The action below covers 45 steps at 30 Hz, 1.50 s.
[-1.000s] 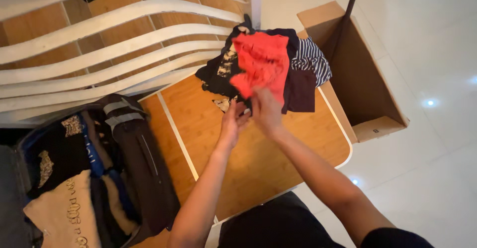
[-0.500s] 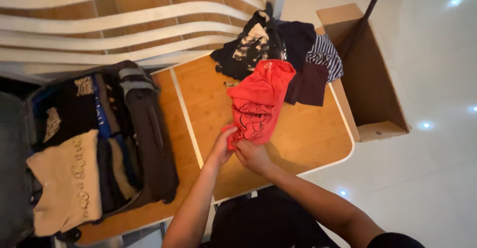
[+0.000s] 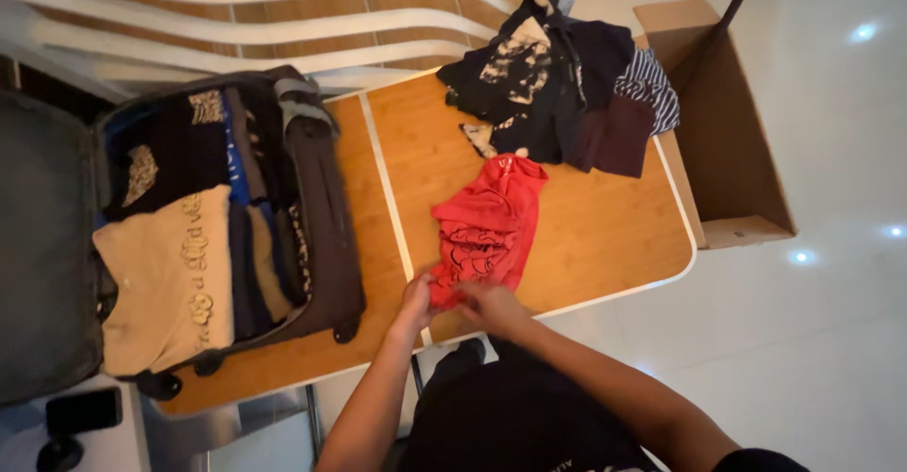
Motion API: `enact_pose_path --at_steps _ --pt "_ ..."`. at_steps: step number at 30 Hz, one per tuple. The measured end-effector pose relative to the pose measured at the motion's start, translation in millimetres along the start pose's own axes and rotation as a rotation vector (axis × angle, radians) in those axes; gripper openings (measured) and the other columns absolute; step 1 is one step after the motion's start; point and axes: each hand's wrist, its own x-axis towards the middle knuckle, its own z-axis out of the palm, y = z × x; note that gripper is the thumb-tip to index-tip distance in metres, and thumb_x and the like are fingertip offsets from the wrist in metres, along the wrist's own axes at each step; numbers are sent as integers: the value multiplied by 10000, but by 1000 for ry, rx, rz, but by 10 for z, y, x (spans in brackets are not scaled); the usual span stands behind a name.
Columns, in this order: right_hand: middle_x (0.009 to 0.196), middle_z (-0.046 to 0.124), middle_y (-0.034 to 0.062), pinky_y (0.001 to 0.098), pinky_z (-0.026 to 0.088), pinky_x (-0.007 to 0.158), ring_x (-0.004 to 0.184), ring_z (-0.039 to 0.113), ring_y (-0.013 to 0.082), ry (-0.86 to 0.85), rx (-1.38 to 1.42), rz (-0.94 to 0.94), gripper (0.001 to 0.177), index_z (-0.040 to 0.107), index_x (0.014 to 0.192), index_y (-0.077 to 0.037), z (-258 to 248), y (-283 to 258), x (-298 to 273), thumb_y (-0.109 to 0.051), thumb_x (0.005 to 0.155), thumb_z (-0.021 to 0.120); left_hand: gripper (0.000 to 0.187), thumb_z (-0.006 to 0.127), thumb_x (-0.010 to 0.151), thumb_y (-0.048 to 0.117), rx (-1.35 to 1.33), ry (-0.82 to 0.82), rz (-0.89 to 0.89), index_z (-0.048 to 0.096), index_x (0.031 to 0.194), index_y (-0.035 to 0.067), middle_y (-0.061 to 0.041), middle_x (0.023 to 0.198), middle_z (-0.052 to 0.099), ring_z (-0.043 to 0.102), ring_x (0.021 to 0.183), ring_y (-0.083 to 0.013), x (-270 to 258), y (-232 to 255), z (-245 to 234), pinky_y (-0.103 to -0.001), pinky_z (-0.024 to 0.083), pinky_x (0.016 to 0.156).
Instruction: The person folds several shirts by hand on a small wooden table and places them into an open suitcase.
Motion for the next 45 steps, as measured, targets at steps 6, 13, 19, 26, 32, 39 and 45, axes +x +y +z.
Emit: enact_pose_path --at_steps 6,13,19,26,32,39,45 --pt "1037 723 142 403 585 723 834 728 314 304 20 182 352 688 1184 -117 179 202 111 -187 842 736 431 677 957 232 221 274 556 692 1286 -47 -211 1199 737 716 1045 -308 -22 14 19 -393 598 861" --pt "1062 663 228 448 542 849 943 675 381 611 -2 314 552 586 1295 -12 55 980 517 -183 816 800 612 748 875 240 704 573 735 547 1403 3 -214 1264 685 645 1189 -324 -551 286 577 -378 495 1037" --pt "1080 703 198 438 555 832 969 684 353 471 121 568 536 593 1266 -58 25 1514 898 -250 817 816 595 730 872 197 466 317 762 525 1392 -8 -198 1373 622 626 1259 -279 -198 219 671 -355 490 1041" --pt "970 708 177 433 561 764 898 693 349 436 54 246 228 671 1042 -34 -46 861 754 -159 865 743 601 823 884 247 261 294 490 566 1353 -28 -213 1303 680 658 1180 -245 -154 377 892 -354 530 997" --pt "964 708 140 399 575 748 871 707 307 165 149 -92 170 710 1009 -61 -153 314 453 -89 843 694 538 775 802 140 157 224 410 606 1289 -15 -173 1116 717 692 956 -294 -391 552 1037 -437 572 800" --pt "955 693 133 364 559 710 756 684 270 341 166 296 356 687 1202 -65 -243 633 492 -145 857 723 425 638 838 40 317 378 556 649 1261 10 -135 1124 748 715 1006 -246 -80 224 635 -360 558 882" --pt "1103 669 224 379 533 878 976 647 309 428 -21 32 567 613 1281 82 -168 1274 1114 -219 836 792 430 614 815 54 414 398 558 679 1238 13 -181 1124 766 721 1039 -293 -370 329 679 -386 546 906"
